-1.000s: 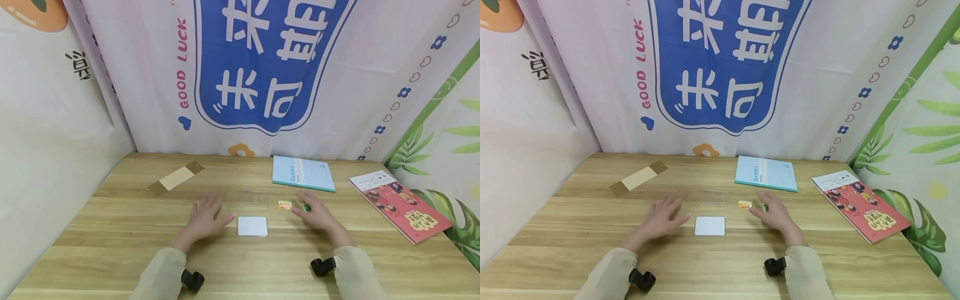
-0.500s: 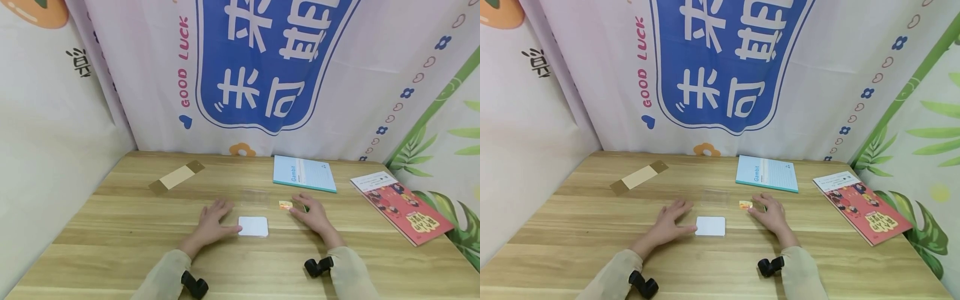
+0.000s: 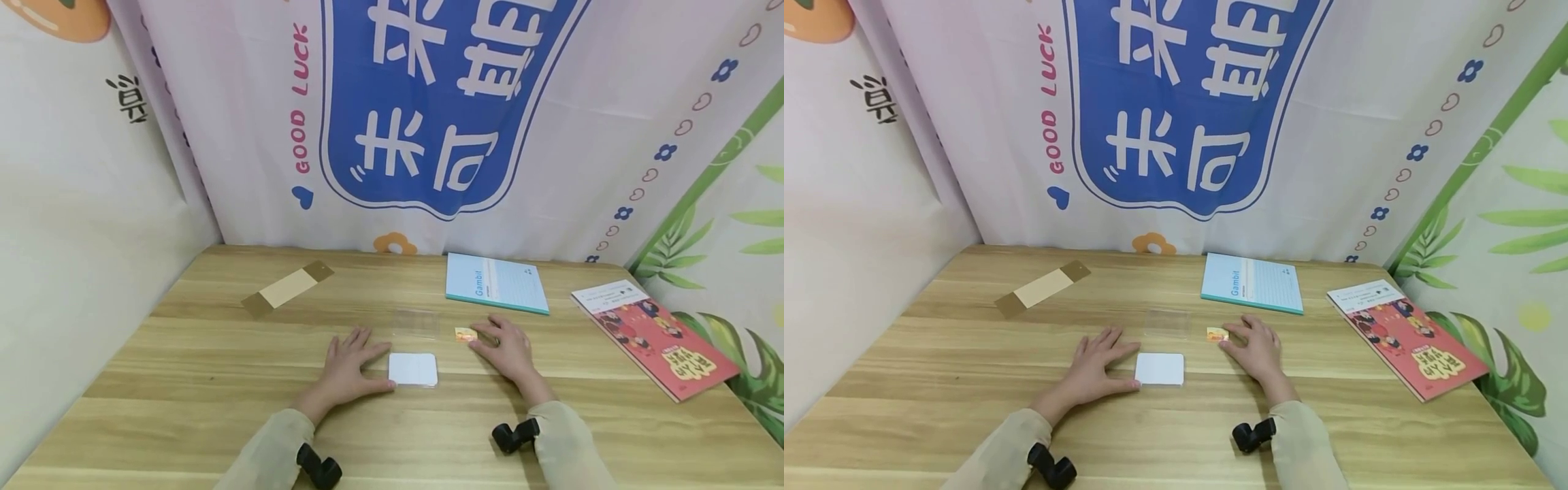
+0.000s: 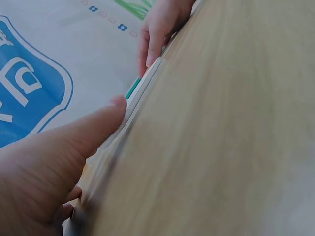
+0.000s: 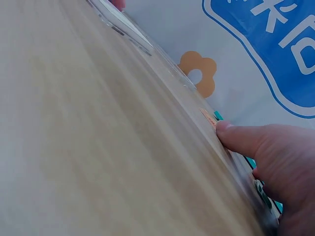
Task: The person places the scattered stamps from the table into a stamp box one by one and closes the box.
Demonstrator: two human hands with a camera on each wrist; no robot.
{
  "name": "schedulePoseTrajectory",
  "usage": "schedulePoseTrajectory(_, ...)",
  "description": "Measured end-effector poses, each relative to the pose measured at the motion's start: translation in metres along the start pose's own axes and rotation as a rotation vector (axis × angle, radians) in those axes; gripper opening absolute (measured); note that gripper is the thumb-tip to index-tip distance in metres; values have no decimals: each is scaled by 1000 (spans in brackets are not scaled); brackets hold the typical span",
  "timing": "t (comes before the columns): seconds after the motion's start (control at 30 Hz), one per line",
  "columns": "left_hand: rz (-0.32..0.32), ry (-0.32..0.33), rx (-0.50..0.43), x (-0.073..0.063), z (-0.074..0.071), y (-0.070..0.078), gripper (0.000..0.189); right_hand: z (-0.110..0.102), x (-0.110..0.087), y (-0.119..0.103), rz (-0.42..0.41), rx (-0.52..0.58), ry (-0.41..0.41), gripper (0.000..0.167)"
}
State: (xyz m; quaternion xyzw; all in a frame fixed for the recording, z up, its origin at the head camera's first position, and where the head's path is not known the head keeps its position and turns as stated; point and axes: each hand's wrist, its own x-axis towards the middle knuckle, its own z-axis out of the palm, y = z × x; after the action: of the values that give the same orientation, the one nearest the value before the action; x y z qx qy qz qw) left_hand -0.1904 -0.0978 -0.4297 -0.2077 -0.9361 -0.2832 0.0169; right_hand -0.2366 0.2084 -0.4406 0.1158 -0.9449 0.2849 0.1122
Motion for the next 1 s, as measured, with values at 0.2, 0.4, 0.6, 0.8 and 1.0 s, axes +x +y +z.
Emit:
schedulePoseTrajectory(0.2, 14, 10, 21, 0, 2, -1, 62, 0, 0, -2, 20, 14, 5, 32)
schedulePoseTrajectory(0.4, 7, 5, 33, 1, 3, -2, 61, -1, 1, -4, 39, 24, -1, 29)
schedulePoseTrajectory(0.6, 7, 0, 42, 1, 1, -1, 60, -1, 2, -5, 38, 28, 10, 26)
schedulePoseTrajectory(0.8, 1, -8, 43, 1, 1, -1, 61, 0, 1, -4, 25, 71, 25, 24)
schedulePoseTrajectory(1.0, 1, -6, 34, 1, 3, -2, 60, 1, 0, -3, 6, 110, 45, 19)
